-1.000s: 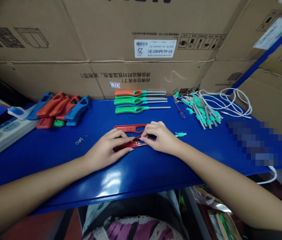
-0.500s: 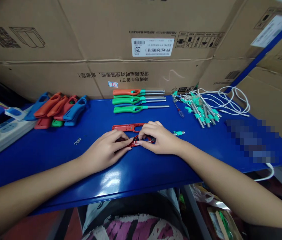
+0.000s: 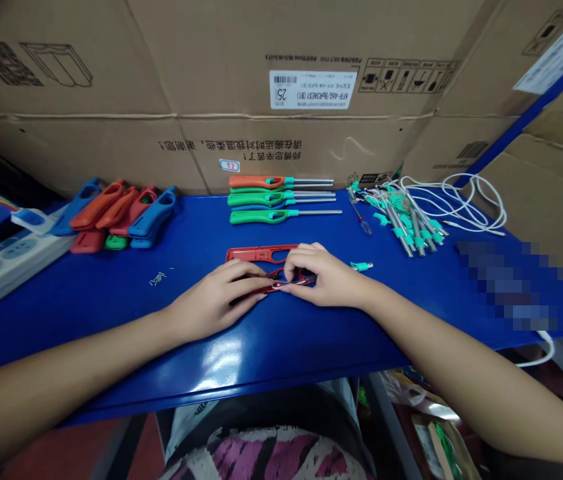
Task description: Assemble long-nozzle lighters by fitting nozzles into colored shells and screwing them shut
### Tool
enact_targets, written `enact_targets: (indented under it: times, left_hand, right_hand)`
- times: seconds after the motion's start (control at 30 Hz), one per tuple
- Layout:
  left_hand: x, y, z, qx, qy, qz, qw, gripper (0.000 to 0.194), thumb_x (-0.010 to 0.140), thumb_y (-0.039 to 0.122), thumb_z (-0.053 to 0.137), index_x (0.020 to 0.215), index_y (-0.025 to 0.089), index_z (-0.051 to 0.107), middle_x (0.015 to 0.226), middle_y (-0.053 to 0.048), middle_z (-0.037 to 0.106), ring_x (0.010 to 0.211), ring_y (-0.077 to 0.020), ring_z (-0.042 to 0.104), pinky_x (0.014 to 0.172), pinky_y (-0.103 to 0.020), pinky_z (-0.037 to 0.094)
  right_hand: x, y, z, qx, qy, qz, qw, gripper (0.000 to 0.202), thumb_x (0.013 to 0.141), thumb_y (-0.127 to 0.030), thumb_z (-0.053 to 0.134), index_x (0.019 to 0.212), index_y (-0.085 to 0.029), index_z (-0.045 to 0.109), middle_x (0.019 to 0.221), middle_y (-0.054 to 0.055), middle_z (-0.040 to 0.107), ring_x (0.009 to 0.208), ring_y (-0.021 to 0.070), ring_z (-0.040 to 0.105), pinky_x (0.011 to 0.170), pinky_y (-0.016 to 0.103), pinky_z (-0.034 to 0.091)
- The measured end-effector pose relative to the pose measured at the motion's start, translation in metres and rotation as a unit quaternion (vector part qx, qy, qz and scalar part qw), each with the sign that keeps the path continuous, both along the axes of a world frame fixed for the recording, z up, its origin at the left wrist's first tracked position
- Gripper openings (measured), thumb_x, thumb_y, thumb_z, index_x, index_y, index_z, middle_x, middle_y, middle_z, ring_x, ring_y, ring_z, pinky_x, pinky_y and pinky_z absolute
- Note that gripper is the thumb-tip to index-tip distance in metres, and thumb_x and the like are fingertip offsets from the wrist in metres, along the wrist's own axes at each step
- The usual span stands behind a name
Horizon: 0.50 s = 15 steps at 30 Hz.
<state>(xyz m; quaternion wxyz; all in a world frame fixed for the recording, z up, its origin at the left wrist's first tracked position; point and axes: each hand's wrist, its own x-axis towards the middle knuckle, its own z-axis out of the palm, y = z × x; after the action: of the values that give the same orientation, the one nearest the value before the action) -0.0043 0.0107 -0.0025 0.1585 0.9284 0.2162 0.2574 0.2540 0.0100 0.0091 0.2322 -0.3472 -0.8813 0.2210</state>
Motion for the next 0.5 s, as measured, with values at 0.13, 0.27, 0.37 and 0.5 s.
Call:
enact_targets:
  times: [0.13, 0.27, 0.37, 0.5]
  left_hand:
    - [-0.0007, 0.0006, -0.0011, 0.002, 0.011, -0.001, 1.0, 0.025, 0.101, 0.022, 0.051, 0.118, 0.019, 0.07, 0.113, -0.01, 0.066, 0.107, -0.0218, 0.06, 0.095, -0.039, 0.052]
    - [-0.0006, 0.0005, -0.0004, 0.0, 0.016, 0.0, 1.0, 0.026, 0.101, 0.022, 0.051, 0.12, 0.02, 0.069, 0.113, -0.009, 0.065, 0.107, -0.0215, 0.059, 0.095, -0.039, 0.051]
    - [-0.0005, 0.0, 0.0007, -0.006, 0.016, -0.001, 1.0, 0.025, 0.101, 0.022, 0.051, 0.119, 0.02, 0.068, 0.113, -0.009, 0.065, 0.107, -0.0213, 0.059, 0.096, -0.039, 0.051]
    - [-0.0009, 0.0003, 0.0005, -0.002, 0.019, -0.001, 1.0, 0.026, 0.102, 0.023, 0.051, 0.121, 0.021, 0.068, 0.114, -0.009, 0.065, 0.106, -0.0214, 0.059, 0.095, -0.039, 0.051]
  right_hand:
    - [0.0, 0.0022, -0.0005, -0.02, 0.004, -0.005, 1.0, 0.017, 0.09, -0.033, 0.069, 0.083, -0.022, 0.057, 0.085, 0.001, 0.066, 0.085, 0.0185, 0.057, 0.085, 0.034, 0.038]
    - [-0.0008, 0.0023, 0.0002, -0.03, 0.007, -0.007, 1.0, 0.014, 0.09, -0.031, 0.068, 0.085, -0.022, 0.058, 0.085, 0.001, 0.066, 0.084, 0.018, 0.057, 0.084, 0.033, 0.038]
    - [-0.001, 0.002, 0.0008, -0.034, 0.006, -0.009, 0.999, 0.011, 0.09, -0.029, 0.067, 0.086, -0.022, 0.059, 0.085, 0.001, 0.066, 0.084, 0.0178, 0.056, 0.084, 0.033, 0.038]
    - [-0.0008, 0.0021, 0.0011, -0.034, 0.007, -0.008, 0.999, 0.009, 0.088, -0.024, 0.066, 0.085, -0.021, 0.059, 0.083, 0.0, 0.065, 0.082, 0.017, 0.056, 0.083, 0.033, 0.039]
